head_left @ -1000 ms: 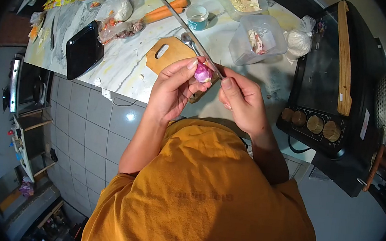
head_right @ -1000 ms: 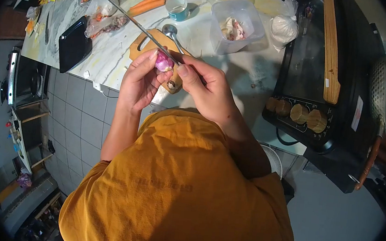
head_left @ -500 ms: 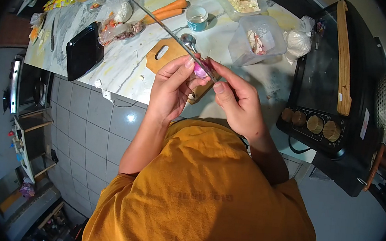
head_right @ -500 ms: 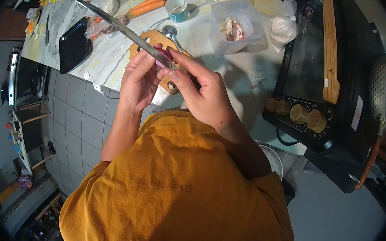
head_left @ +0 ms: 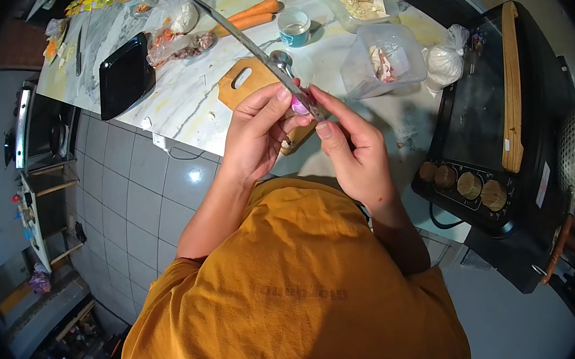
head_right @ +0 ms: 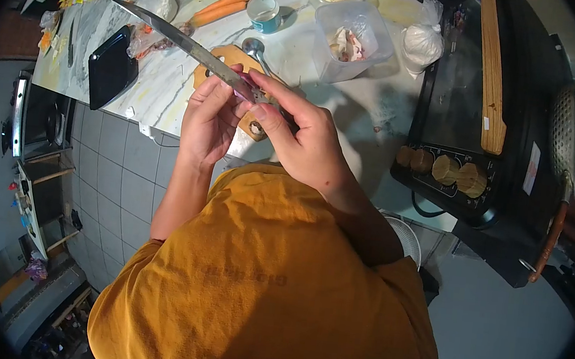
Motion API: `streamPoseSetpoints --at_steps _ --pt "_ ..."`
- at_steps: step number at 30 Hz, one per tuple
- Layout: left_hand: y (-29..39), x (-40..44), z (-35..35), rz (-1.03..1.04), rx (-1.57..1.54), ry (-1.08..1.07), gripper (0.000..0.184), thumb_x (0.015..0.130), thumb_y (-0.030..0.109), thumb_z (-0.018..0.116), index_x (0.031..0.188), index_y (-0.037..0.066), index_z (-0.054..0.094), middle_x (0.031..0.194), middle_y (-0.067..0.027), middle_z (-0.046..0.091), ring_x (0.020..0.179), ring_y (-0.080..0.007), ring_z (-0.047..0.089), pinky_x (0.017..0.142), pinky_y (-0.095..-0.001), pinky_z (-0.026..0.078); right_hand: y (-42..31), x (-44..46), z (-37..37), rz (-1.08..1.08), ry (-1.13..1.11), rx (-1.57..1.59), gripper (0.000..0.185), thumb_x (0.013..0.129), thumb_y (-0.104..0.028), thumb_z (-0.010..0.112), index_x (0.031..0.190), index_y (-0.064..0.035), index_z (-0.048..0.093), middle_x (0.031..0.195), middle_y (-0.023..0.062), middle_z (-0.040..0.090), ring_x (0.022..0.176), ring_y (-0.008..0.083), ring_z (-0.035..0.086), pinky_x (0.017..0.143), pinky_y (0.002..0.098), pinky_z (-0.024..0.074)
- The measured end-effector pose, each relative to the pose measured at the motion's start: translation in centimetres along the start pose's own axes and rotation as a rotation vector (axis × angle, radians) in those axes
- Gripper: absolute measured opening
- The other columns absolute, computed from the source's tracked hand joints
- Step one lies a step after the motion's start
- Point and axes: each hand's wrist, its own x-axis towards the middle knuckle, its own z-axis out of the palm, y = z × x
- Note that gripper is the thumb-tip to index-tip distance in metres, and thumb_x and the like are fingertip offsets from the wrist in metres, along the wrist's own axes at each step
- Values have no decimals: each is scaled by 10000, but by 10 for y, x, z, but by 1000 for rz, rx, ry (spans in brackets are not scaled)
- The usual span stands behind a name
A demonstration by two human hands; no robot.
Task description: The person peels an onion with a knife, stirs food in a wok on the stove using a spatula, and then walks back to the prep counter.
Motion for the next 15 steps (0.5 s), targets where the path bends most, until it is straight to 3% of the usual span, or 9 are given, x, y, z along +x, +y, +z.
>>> streamPoseSetpoints --at_steps 15 --pt "-2 3 0 -18 -44 3 236 944 113 527 1110 -44 586 964 -148 655 837 -230 671 737 -296 569 12 0 4 27 61 58 331 933 -151 578 1214 23 568 1066 101 665 908 102 593 806 245 471"
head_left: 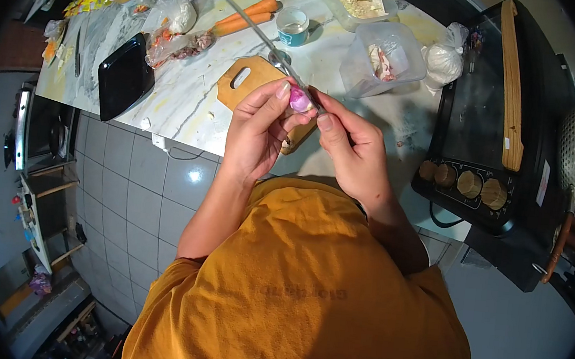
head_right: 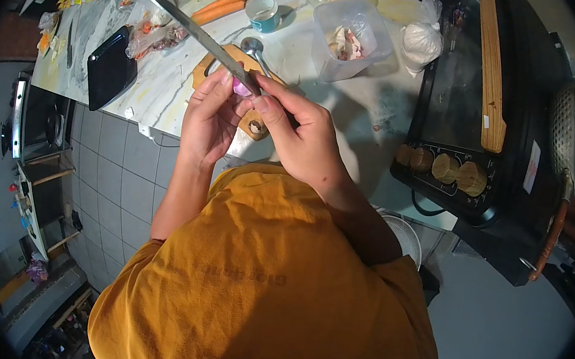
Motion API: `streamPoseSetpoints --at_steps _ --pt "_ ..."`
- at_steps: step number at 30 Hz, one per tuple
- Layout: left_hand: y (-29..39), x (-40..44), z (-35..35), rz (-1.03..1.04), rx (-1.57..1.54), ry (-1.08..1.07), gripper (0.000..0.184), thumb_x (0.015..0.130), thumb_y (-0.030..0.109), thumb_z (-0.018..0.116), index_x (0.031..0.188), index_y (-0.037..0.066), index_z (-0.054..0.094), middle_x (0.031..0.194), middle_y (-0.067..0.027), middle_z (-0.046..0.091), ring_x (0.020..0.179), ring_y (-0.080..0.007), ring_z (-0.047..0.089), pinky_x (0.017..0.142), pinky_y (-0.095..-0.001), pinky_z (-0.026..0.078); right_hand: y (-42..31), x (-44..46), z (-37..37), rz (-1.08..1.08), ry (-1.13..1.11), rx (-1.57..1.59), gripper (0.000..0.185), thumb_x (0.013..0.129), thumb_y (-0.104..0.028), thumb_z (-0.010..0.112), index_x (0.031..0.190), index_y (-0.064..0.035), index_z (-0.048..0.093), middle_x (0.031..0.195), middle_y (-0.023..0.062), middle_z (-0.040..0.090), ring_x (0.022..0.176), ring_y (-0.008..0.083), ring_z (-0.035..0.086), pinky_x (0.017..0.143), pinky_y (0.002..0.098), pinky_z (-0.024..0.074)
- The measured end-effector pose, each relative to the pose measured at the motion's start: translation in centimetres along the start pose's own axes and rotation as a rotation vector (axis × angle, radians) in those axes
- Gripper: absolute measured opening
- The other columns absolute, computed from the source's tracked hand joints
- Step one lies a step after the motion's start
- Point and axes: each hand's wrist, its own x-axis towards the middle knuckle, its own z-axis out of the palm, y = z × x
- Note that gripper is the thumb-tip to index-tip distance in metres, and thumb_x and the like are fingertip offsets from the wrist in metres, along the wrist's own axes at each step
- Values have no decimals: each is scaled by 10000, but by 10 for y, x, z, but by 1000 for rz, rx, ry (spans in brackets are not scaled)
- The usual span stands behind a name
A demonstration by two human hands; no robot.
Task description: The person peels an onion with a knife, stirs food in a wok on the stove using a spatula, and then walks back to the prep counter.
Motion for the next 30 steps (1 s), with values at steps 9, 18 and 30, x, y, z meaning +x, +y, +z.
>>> streamPoseSetpoints --at_steps 9,18,30 --pt "1 0 -1 0 86 -23 232 943 111 529 1109 -42 586 981 -152 653 860 -246 671 743 -301 563 -3 3 -2 159 8 212 361 968 -212 529 1252 10 546 707 -77 454 605 8 348 528 171 301" --pt "-6 6 -4 72 105 -61 233 948 109 520 1111 -46 583 1036 -152 638 906 -230 654 787 -299 552 -8 6 -6 284 18 327 353 981 -282 497 1200 -18 580 640 -74 389 562 17 329 501 180 275" --pt "-2 10 -11 204 123 -32 219 949 102 521 1114 -30 582 1023 -136 639 897 -210 647 778 -291 549 -5 13 -22 318 165 299 316 985 -344 470 1000 -70 627 580 -68 393 515 14 322 460 190 253"
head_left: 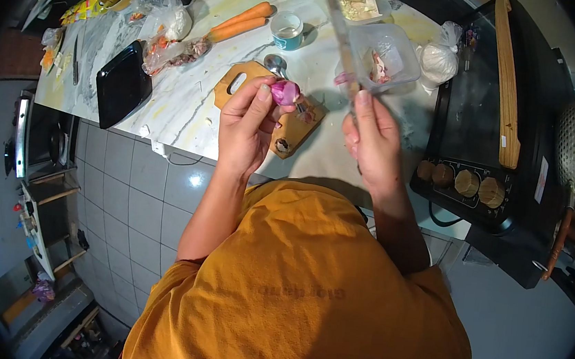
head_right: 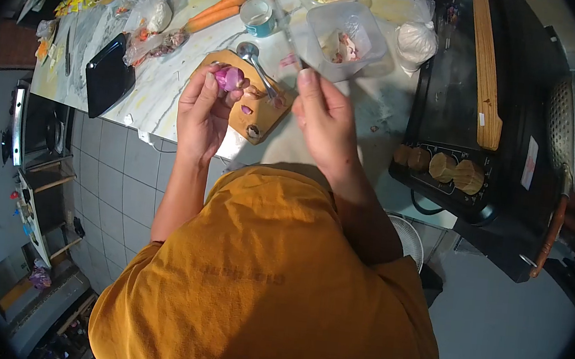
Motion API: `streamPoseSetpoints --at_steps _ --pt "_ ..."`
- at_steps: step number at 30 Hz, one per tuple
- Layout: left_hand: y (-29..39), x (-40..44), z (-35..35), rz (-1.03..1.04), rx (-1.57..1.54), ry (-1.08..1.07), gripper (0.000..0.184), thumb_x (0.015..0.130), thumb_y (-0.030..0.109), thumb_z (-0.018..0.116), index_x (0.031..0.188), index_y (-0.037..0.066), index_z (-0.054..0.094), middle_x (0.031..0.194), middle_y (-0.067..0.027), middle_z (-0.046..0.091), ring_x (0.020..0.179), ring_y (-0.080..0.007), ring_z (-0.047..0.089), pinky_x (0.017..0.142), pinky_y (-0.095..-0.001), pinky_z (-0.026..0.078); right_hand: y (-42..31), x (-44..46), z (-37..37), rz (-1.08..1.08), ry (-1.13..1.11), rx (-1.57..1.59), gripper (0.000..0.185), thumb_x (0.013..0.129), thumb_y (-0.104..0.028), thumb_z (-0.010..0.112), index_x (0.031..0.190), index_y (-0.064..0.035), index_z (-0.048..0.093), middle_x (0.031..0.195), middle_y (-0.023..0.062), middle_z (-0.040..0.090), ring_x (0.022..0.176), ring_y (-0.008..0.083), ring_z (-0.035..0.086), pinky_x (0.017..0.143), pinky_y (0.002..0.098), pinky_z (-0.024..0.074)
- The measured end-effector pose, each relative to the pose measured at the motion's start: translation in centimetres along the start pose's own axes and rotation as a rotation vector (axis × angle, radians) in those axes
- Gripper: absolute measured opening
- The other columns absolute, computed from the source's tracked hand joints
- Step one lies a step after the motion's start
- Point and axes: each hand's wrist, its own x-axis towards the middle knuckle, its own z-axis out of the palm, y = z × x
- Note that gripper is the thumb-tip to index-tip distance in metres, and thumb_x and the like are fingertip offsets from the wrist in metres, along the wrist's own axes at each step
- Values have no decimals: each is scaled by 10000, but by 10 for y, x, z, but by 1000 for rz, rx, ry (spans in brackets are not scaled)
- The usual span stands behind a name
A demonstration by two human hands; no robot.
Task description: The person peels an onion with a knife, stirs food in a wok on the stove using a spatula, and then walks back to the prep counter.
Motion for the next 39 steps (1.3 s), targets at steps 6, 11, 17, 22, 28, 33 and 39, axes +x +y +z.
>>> streamPoseSetpoints --at_steps 6,11,17,22,28,33,39 --pt "-2 1 1 -11 -47 -22 229 955 109 510 1131 -25 569 1035 -150 631 906 -237 649 786 -298 554 -18 30 -44 -239 232 -310 385 991 -412 411 887 -89 591 552 -55 393 465 8 320 414 184 240" --pt "-1 3 0 -57 11 -41 256 957 138 503 1176 11 541 1076 -126 618 971 -261 632 827 -312 539 -27 42 -55 -185 338 -589 438 990 -408 412 1145 -54 619 584 -59 378 489 21 318 445 183 245" --pt "3 4 8 -108 -64 29 269 963 104 487 1196 -25 520 1097 -162 601 959 -274 641 811 -307 559 -20 39 -52 -301 314 -543 503 972 -377 455 1337 -31 463 588 -11 454 551 56 435 537 221 372" --pt "3 4 10 -153 -61 60 304 963 94 480 1246 -17 483 1104 -165 595 988 -288 635 828 -306 559 -16 32 -45 -318 206 -474 459 978 -265 480 1375 -46 408 590 -26 453 534 51 432 531 209 376" --pt "-4 4 15 -116 -83 12 243 957 94 498 1173 -17 510 1086 -154 598 1013 -288 627 843 -301 557 -10 4 0 -286 -75 -289 403 977 -177 486 1364 -73 442 603 -50 441 538 33 414 518 190 361" --pt "-5 2 21 -64 -23 116 197 944 89 527 1118 -3 534 1037 -119 607 956 -210 629 837 -301 560 -2 -6 17 -276 -162 -288 393 959 -149 512 1346 -90 481 639 -52 481 566 24 419 540 187 376" --pt "-10 -2 22 41 9 140 182 928 67 553 1097 0 541 1014 -105 609 926 -171 620 834 -307 557 1 -5 20 -315 -154 -353 391 943 -141 534 1325 -69 496 765 28 626 664 57 549 615 225 456"
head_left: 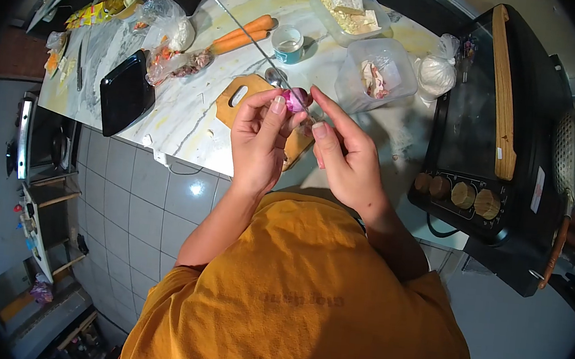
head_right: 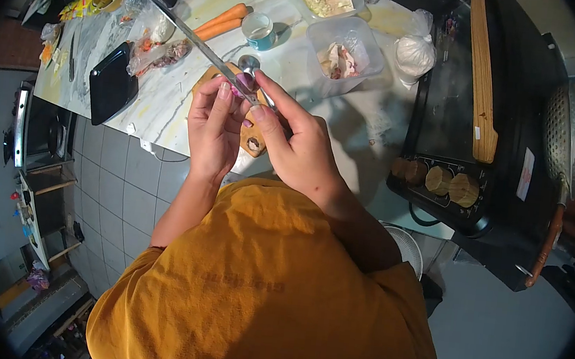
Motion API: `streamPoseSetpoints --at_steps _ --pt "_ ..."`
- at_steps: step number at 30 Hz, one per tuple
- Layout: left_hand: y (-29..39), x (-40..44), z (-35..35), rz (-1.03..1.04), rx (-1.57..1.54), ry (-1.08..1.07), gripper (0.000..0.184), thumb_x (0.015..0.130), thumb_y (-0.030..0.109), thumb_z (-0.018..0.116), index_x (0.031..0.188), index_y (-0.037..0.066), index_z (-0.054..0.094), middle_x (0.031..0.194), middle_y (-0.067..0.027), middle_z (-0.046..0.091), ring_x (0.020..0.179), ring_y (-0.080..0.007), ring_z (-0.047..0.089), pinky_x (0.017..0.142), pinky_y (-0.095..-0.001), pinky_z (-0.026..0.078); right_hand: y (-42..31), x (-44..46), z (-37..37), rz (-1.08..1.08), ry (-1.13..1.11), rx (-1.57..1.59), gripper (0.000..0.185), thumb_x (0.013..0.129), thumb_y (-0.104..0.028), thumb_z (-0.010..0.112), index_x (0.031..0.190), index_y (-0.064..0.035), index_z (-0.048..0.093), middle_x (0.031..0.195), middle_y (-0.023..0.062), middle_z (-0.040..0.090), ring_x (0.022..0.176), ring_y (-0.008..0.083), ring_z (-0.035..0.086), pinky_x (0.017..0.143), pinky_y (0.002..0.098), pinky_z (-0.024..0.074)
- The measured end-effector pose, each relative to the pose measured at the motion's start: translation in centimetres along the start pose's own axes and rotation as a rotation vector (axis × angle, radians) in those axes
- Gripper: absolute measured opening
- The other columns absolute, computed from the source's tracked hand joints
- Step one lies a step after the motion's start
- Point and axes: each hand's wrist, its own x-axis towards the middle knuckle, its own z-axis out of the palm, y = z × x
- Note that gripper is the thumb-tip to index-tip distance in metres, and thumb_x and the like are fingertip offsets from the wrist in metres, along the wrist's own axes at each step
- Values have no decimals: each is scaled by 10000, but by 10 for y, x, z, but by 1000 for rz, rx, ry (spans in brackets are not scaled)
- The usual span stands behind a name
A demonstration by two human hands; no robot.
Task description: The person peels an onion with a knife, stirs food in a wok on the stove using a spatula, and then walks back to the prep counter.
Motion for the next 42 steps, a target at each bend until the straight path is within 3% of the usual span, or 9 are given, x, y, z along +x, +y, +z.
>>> streamPoseSetpoints --at_steps 4,10,16,23,25,29,31,34,42 --pt "-3 1 -3 52 18 -26 163 920 42 557 1076 -4 548 1020 -105 609 930 -167 618 839 -313 553 -5 0 -1 -73 4 -130 378 934 -128 537 1305 -63 511 915 136 695 797 130 664 698 264 500" --pt "-5 -1 -4 186 70 -22 137 897 1 576 1034 -6 573 1033 -111 608 913 -172 625 837 -317 553 -7 0 1 -169 31 -285 391 914 -141 564 1297 -79 522 879 160 683 746 190 685 657 280 510" --pt "-10 -4 -7 190 93 13 106 879 -17 596 984 -9 593 1028 -118 600 916 -179 623 840 -316 552 0 -1 6 -205 85 -268 386 913 -158 575 1288 -80 531 870 160 681 732 181 683 645 277 508" --pt "-16 -5 -10 380 195 -25 112 839 -65 624 935 -8 609 1003 -129 597 947 -189 610 841 -315 542 0 -2 8 -197 109 -130 381 912 -149 594 1271 -33 534 971 143 686 773 112 652 659 254 502" --pt "-16 -4 -12 399 216 -33 117 832 -74 629 927 -9 611 1005 -131 597 954 -192 610 841 -316 540 -6 -3 5 -60 30 -128 360 931 -102 552 1267 24 522 1172 127 629 1028 96 562 878 243 448" --pt "-16 -4 -14 463 292 -51 133 819 -89 636 921 -6 613 1009 -139 600 963 -202 613 834 -312 536 1 -2 8 -83 49 -83 363 931 -115 562 1265 23 526 1156 122 636 1017 90 561 875 240 447" --pt "-16 -3 -15 482 318 -56 138 816 -93 638 920 -5 613 1007 -140 603 959 -205 616 834 -313 534 -1 -2 9 -87 91 -47 346 936 -146 564 1250 -1 546 998 123 678 801 72 613 707 232 496" --pt "-12 -1 -11 550 419 -62 126 824 -72 641 926 -3 612 999 -139 614 939 -201 625 775 -290 538 4 -3 10 2 89 69 348 952 -148 540 1262 10 533 1016 105 672 856 65 594 752 235 489" --pt "-7 -2 -11 313 261 1 110 865 19 636 973 21 611 1038 -136 627 903 -189 641 622 -229 512 -3 -2 -5 23 47 145 398 959 -142 525 1318 19 469 1043 48 646 917 57 568 815 215 459"
